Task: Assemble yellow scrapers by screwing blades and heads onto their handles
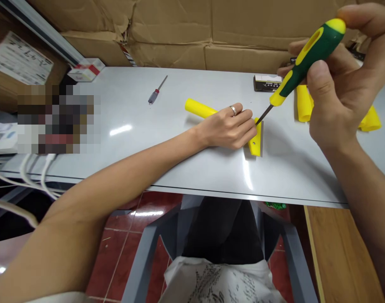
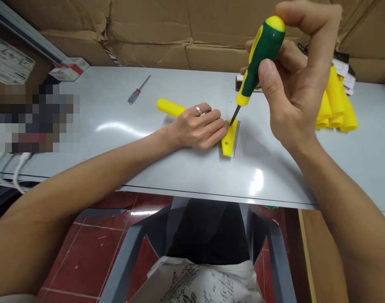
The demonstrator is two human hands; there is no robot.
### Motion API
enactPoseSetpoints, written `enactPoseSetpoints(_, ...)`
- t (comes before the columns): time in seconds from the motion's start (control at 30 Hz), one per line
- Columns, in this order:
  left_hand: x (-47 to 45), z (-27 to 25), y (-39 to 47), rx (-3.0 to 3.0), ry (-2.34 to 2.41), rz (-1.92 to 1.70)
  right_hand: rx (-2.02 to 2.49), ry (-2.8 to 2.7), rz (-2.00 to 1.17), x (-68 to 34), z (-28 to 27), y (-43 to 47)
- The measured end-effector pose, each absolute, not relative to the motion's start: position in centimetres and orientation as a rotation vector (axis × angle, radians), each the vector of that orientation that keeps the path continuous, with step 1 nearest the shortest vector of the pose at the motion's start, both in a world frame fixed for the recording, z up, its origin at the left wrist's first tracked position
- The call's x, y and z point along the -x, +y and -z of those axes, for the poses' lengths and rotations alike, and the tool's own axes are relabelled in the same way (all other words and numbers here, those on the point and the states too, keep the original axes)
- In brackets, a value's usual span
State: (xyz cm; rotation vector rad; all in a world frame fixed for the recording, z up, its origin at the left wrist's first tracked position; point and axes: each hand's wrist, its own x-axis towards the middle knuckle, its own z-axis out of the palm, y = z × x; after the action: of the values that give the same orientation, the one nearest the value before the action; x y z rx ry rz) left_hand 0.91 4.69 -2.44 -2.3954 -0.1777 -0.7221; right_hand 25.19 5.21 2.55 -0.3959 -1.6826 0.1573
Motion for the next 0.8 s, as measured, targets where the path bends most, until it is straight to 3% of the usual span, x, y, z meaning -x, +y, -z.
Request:
enactPoseSetpoints(0.2, -1.0, 2.0, 4.5, 2.333, -0.156, 0.735, 0.286, -1.704, -0.009, -25.5, -2.3, 7.0)
enactPoseSetpoints(0.47, -0.9, 2.6, 4.7, 2.346, -0.171, 0.728, 0.334, -1.727, -0.131, -25.4, -3.0, 4.8)
enactPoseSetpoints(0.8, -1.0, 1.7, 4.3, 2.216, -0.125, 0.762, 0.275, -1.727, 0.064, -25.8, -3.1, 7.1)
